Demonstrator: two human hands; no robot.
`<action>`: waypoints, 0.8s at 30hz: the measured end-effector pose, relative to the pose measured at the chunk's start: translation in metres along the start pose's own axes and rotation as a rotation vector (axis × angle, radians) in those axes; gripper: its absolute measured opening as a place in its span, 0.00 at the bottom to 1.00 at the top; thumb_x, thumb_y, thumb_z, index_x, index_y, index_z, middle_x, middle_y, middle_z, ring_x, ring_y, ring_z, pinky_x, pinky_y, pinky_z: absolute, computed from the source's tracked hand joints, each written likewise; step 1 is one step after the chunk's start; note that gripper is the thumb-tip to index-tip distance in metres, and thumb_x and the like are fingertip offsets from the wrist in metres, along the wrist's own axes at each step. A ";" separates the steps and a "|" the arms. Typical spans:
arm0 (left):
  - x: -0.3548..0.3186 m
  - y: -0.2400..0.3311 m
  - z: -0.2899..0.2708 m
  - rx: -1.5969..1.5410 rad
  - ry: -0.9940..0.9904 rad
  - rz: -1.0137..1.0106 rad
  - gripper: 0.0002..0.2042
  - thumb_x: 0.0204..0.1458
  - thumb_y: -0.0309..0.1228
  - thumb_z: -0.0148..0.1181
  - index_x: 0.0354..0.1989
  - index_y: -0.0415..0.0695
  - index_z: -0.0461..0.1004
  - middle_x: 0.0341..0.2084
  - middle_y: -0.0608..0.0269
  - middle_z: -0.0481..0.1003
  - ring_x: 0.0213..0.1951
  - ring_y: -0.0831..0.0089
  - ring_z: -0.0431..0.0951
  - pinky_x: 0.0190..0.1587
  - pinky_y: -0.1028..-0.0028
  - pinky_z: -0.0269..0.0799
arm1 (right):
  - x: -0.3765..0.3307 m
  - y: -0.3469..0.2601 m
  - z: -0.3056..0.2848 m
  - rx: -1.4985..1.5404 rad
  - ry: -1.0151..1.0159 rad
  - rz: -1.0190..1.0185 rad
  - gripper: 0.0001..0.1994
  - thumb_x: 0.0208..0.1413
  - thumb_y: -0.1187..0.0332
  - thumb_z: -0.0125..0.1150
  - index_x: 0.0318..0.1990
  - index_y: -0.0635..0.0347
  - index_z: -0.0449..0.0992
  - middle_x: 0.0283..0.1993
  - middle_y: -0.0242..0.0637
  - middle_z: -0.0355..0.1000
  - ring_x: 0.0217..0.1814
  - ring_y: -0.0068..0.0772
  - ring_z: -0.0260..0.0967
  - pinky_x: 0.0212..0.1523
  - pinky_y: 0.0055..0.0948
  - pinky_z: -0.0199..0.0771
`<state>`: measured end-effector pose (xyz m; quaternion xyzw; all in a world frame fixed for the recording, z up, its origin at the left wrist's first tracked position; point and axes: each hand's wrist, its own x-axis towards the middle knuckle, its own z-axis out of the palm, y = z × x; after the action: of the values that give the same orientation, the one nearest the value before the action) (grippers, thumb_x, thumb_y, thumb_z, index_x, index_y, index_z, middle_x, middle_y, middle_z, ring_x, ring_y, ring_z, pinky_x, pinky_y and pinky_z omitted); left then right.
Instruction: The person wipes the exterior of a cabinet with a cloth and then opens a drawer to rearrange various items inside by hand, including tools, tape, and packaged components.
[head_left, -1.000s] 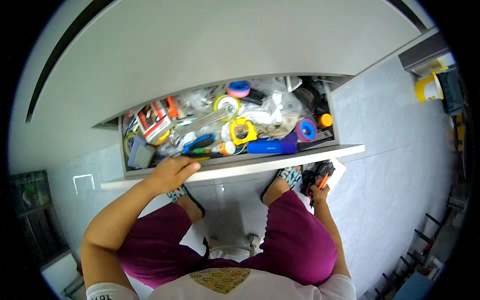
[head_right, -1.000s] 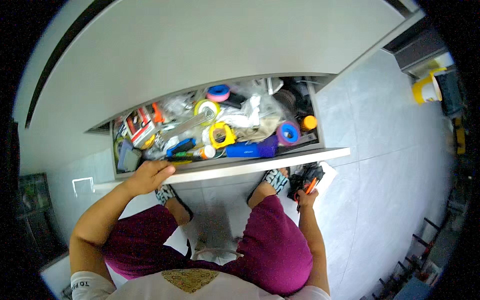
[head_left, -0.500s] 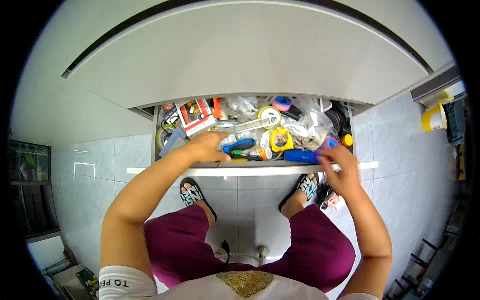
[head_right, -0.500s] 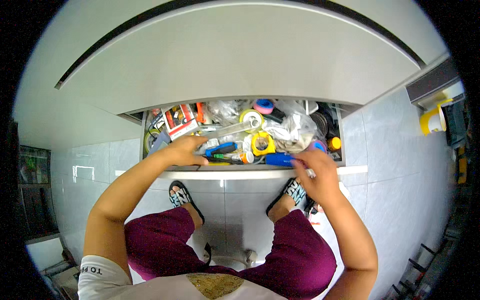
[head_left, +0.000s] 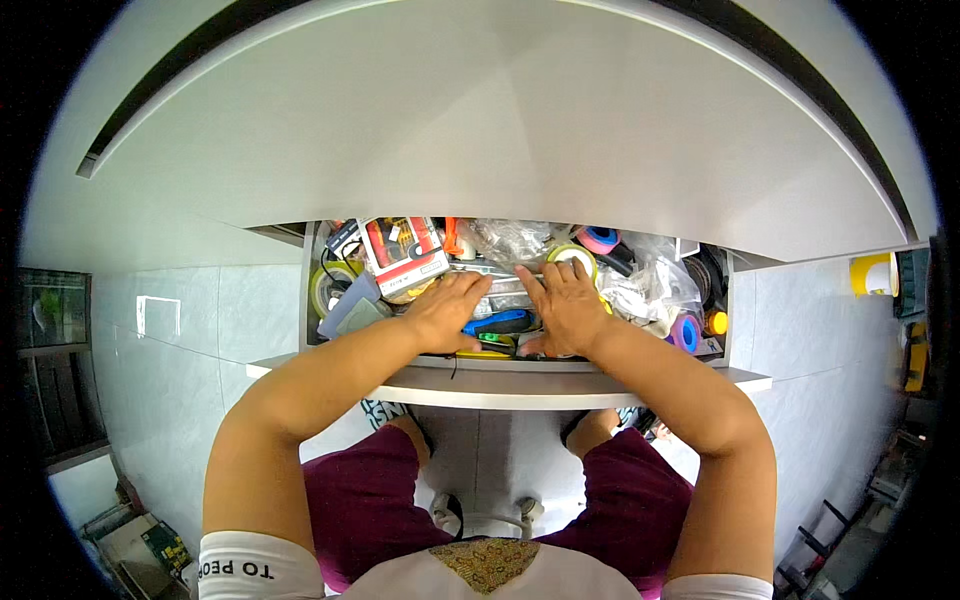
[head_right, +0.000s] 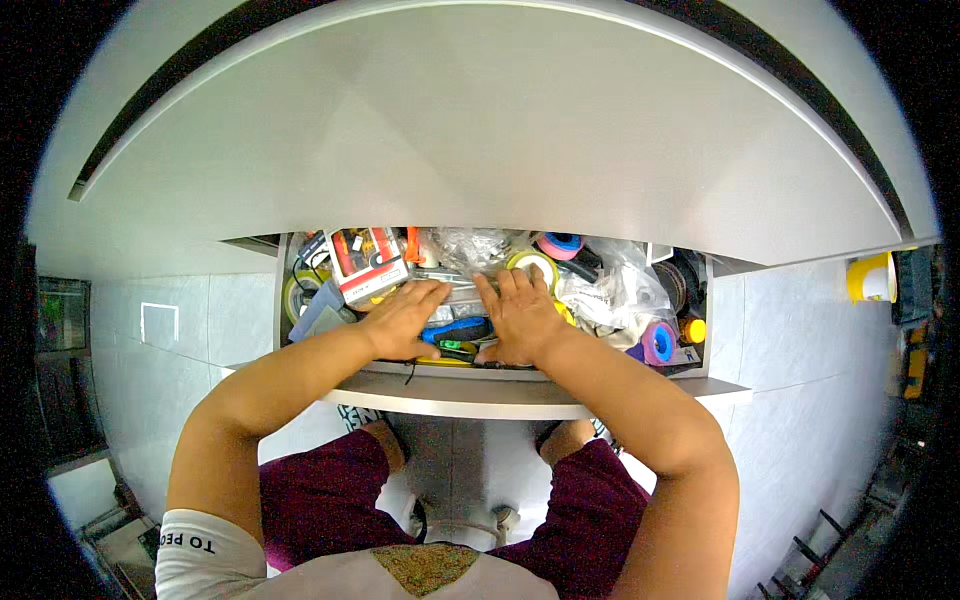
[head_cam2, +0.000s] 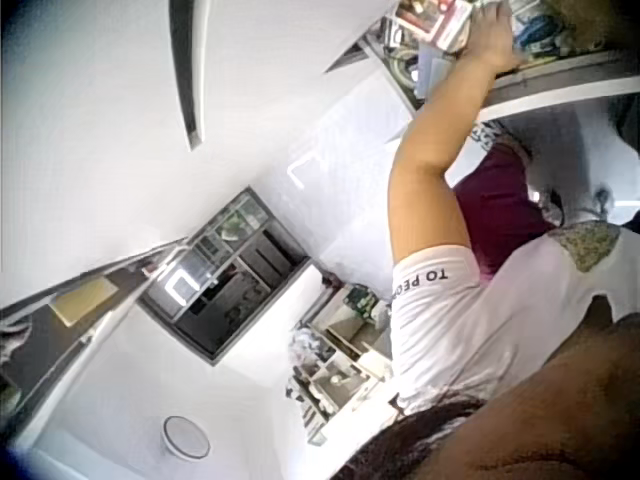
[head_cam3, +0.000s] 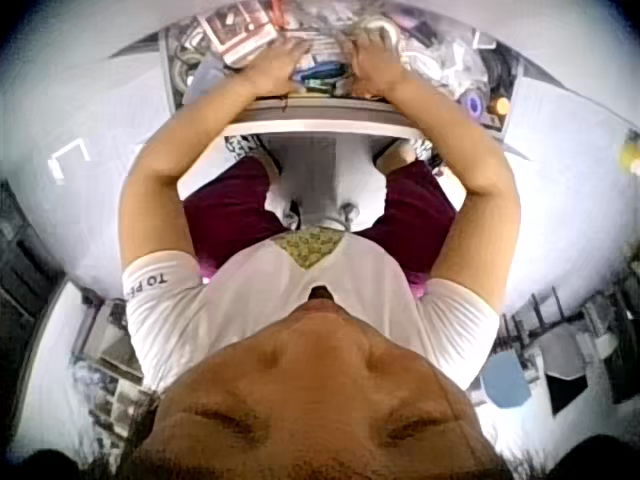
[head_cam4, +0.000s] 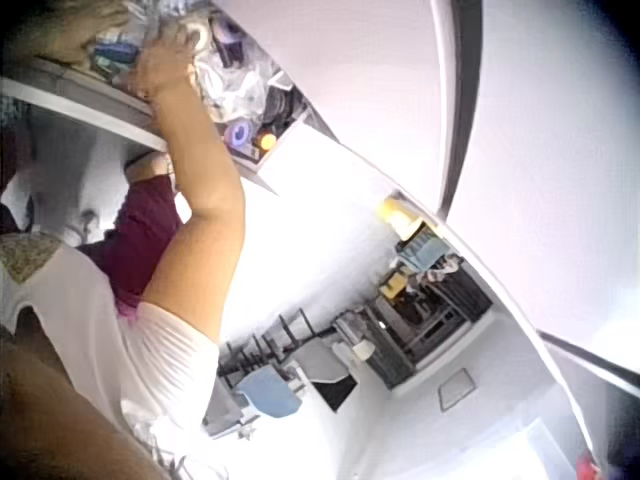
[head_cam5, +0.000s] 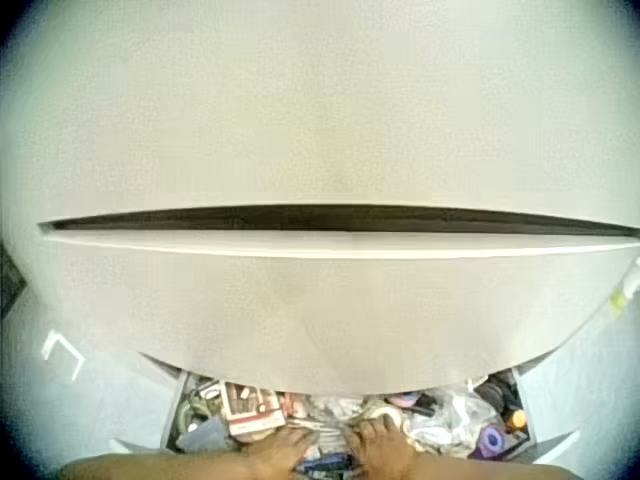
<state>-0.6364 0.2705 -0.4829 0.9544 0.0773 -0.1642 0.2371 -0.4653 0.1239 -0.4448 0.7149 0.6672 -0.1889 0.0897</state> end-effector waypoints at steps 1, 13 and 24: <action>-0.003 0.001 -0.002 0.039 0.017 0.023 0.50 0.33 0.41 0.73 0.64 0.36 0.48 0.56 0.47 0.58 0.59 0.54 0.59 0.61 0.58 0.55 | 0.001 -0.004 -0.004 0.030 -0.022 0.024 0.52 0.38 0.39 0.64 0.66 0.61 0.49 0.57 0.53 0.58 0.63 0.52 0.52 0.66 0.54 0.41; 0.017 0.004 0.001 0.158 0.037 0.024 0.33 0.29 0.36 0.69 0.48 0.37 0.66 0.43 0.53 0.67 0.50 0.59 0.66 0.51 0.61 0.62 | 0.006 -0.017 0.010 -0.002 -0.010 -0.003 0.39 0.34 0.44 0.67 0.48 0.67 0.65 0.45 0.47 0.64 0.50 0.44 0.64 0.51 0.40 0.63; 0.038 0.000 -0.012 -0.040 -0.230 -0.130 0.31 0.29 0.37 0.69 0.45 0.37 0.67 0.36 0.50 0.75 0.43 0.53 0.73 0.47 0.63 0.70 | 0.007 -0.005 0.003 0.074 0.115 -0.068 0.22 0.41 0.59 0.65 0.41 0.63 0.69 0.33 0.45 0.71 0.35 0.45 0.73 0.38 0.40 0.72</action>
<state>-0.5980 0.2788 -0.4861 0.9173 0.1146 -0.2859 0.2522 -0.4709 0.1295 -0.4500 0.7042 0.6878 -0.1751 0.0182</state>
